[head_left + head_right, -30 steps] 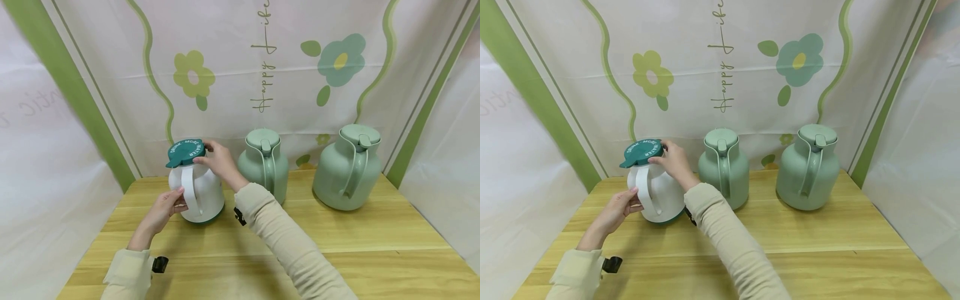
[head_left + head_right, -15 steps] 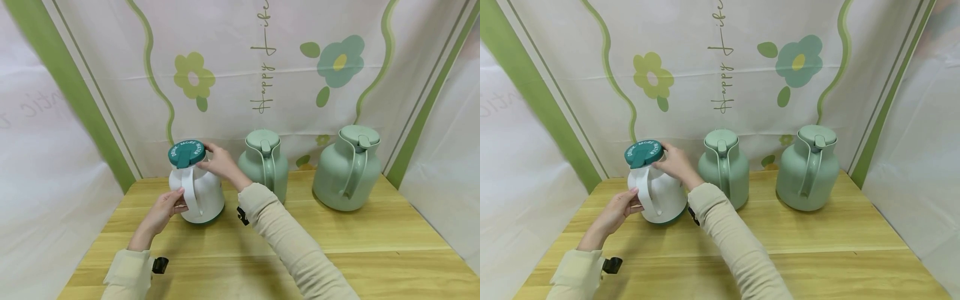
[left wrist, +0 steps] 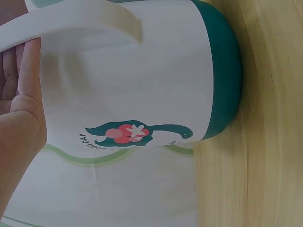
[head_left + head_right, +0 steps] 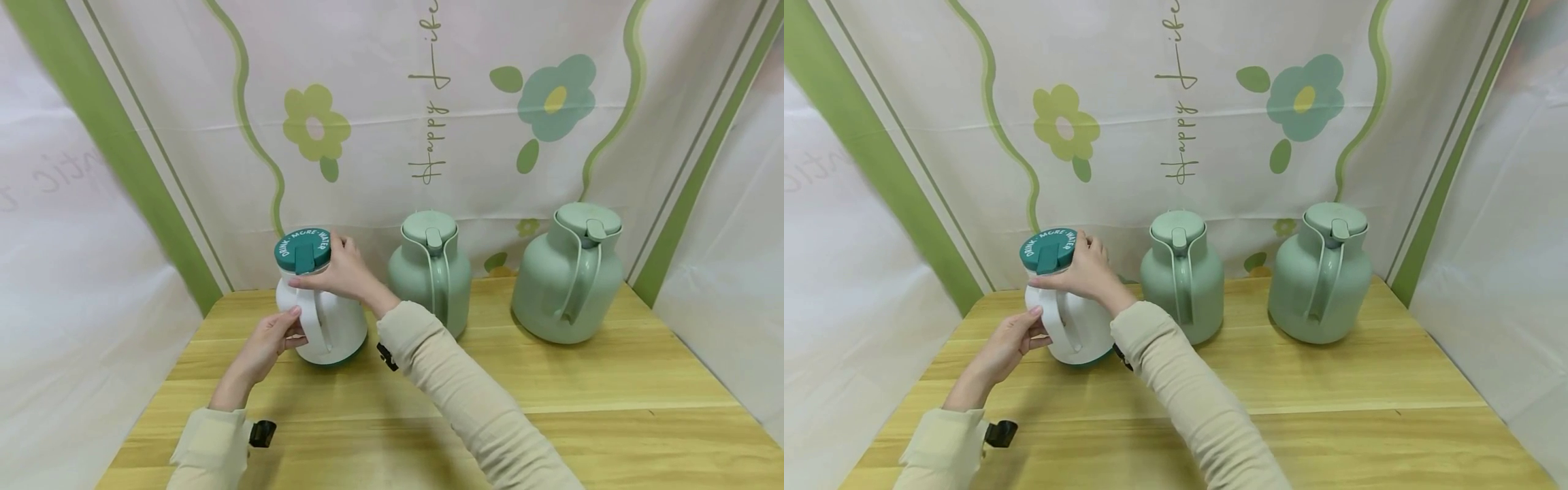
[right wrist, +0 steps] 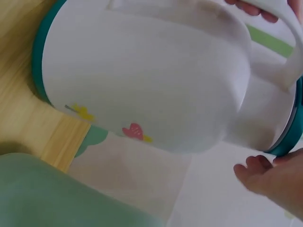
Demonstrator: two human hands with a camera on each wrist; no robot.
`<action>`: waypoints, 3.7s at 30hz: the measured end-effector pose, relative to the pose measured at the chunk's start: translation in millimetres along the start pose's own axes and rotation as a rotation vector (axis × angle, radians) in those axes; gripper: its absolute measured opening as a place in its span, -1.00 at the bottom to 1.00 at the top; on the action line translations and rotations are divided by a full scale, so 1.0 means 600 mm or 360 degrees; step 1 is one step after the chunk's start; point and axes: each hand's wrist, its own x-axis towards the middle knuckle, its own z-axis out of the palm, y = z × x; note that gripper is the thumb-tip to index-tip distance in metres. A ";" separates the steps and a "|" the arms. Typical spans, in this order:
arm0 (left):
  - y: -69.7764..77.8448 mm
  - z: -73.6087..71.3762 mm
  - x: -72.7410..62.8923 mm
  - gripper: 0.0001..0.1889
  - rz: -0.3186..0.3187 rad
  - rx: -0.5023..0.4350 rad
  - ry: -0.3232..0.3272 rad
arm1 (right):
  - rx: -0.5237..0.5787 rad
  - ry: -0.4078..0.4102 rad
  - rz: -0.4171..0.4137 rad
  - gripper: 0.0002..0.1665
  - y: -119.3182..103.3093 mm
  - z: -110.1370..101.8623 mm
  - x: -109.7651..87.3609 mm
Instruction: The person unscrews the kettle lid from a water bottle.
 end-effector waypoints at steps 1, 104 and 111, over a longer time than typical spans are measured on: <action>0.000 0.000 0.000 -0.48 -0.0002 0.0003 0.0001 | -0.0009 0.0020 0.0014 0.31 -0.003 0.001 -0.001; -0.002 -0.003 -0.001 -0.63 0.0142 -0.0197 -0.0122 | 0.1163 0.0405 0.0270 -0.36 0.090 -0.021 -0.095; 0.014 -0.006 0.002 -0.63 0.0048 -0.0098 -0.0063 | 0.1166 0.0376 0.0308 -0.34 0.114 -0.013 -0.117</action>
